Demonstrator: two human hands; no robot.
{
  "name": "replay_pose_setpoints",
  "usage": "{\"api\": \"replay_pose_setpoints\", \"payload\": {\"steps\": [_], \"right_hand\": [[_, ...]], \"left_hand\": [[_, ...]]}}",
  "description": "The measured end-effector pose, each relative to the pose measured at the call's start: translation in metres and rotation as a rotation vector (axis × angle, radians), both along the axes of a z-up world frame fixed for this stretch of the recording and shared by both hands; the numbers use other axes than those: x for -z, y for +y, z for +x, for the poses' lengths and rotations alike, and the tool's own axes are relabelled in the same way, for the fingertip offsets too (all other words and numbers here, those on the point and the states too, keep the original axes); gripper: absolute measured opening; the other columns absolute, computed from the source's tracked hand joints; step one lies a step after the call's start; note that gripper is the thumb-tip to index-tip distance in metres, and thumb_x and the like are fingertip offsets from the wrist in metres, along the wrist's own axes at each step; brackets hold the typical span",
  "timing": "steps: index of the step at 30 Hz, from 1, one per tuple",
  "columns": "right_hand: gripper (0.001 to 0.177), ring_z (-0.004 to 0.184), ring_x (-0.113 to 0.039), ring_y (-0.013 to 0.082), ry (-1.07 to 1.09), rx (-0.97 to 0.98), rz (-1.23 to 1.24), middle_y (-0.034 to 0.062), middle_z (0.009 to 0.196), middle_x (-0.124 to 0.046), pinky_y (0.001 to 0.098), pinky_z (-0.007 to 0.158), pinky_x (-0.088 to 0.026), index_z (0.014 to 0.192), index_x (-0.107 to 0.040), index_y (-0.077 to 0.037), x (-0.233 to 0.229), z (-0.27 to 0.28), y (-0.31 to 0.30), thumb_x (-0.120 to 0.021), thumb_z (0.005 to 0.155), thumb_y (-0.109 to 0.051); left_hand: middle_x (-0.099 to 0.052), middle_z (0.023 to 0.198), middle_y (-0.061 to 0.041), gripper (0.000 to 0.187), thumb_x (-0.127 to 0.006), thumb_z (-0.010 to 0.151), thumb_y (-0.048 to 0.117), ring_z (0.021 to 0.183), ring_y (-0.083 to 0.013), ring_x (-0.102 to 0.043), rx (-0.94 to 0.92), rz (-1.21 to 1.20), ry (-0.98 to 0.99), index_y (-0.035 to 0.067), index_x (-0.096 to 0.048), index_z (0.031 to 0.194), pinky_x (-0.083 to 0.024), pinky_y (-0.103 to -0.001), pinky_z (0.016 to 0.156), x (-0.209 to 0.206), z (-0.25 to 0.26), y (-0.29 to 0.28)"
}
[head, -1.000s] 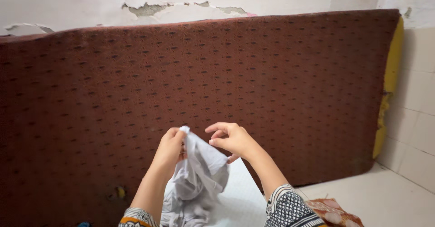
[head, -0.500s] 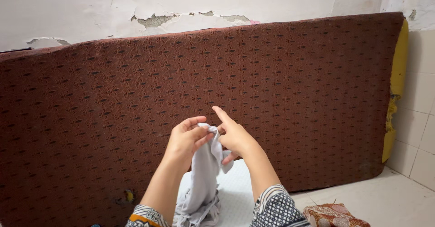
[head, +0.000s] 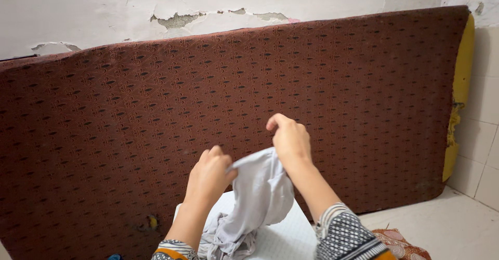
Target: The person wipes the wooden legs and frame of a small stool with a white cloth, then cleans the white textured top surface of the stool. The person uses a cloth to remove dust or residue from the furniture.
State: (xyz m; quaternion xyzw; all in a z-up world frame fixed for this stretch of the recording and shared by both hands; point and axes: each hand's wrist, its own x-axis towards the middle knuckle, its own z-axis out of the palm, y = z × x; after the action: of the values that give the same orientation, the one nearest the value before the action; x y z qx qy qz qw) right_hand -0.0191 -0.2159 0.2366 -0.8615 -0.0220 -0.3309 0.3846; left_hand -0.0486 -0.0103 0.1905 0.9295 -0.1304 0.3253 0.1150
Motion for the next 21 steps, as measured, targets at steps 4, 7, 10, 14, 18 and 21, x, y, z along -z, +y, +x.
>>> {"api": "replay_pose_setpoints", "payload": {"steps": [4,7,10,14,18,21], "right_hand": [[0.031,0.075,-0.075,0.0297,0.043,0.022,0.075,0.0157,0.081,-0.075,0.0449,0.074,-0.059,0.099,-0.076,-0.02,0.006,0.01,-0.03,-0.051,0.094,-0.002],[0.031,0.072,-0.074,0.0311,0.1,0.063,0.084,0.0154,0.079,-0.074,0.0478,0.067,-0.058,0.097,-0.072,-0.018,0.01,0.025,-0.06,-0.045,0.1,-0.003],[0.027,0.074,-0.07,0.0326,-0.02,0.122,0.049,0.0146,0.077,-0.071,0.0483,0.067,-0.055,0.092,-0.069,-0.016,0.016,0.045,-0.084,-0.047,0.097,-0.001],[0.021,0.071,-0.069,0.0342,-0.001,0.151,0.081,0.0144,0.072,-0.068,0.0503,0.065,-0.051,0.089,-0.062,-0.014,0.018,0.072,-0.106,-0.048,0.093,0.002],[0.013,0.072,-0.065,0.0398,-0.125,0.159,0.027,0.0156,0.072,-0.065,0.0518,0.066,-0.048,0.087,-0.056,-0.011,0.031,0.094,-0.116,-0.052,0.089,0.001],[0.012,0.071,-0.064,0.0402,-0.14,0.153,0.049,0.0156,0.071,-0.064,0.051,0.065,-0.048,0.086,-0.055,-0.011,0.036,0.108,-0.119,-0.053,0.089,0.001]], "left_hand": [[-0.064,0.107,-0.005,0.023,-0.068,0.086,0.034,0.109,-0.026,-0.062,-0.247,0.098,0.146,0.013,-0.076,0.09,-0.056,-0.043,0.089,0.039,0.008,0.034],[-0.066,0.112,-0.004,0.03,-0.06,0.092,0.041,0.113,-0.0243,-0.064,-0.467,0.089,0.298,0.016,-0.073,0.1,-0.057,-0.043,0.091,0.064,0.0,0.062],[-0.07,0.11,-0.006,0.032,-0.052,0.098,0.041,0.108,-0.0284,-0.068,-0.563,-0.037,0.299,0.016,-0.069,0.108,-0.057,-0.046,0.089,0.077,0.0,0.076],[-0.072,0.11,-0.017,0.036,-0.044,0.106,0.04,0.104,-0.0402,-0.068,-0.6,-0.435,0.249,0.012,-0.065,0.116,-0.055,-0.052,0.089,0.074,0.029,0.091],[-0.074,0.11,-0.022,0.039,-0.044,0.105,0.036,0.1,-0.0388,-0.072,-0.342,-0.902,0.068,0.004,-0.063,0.117,-0.055,-0.051,0.091,0.059,0.057,0.107],[-0.073,0.103,-0.021,0.032,-0.047,0.103,0.028,0.098,-0.039,-0.072,-0.263,-0.877,-0.073,0.002,-0.061,0.118,-0.054,-0.05,0.092,0.036,0.054,0.104]]}}
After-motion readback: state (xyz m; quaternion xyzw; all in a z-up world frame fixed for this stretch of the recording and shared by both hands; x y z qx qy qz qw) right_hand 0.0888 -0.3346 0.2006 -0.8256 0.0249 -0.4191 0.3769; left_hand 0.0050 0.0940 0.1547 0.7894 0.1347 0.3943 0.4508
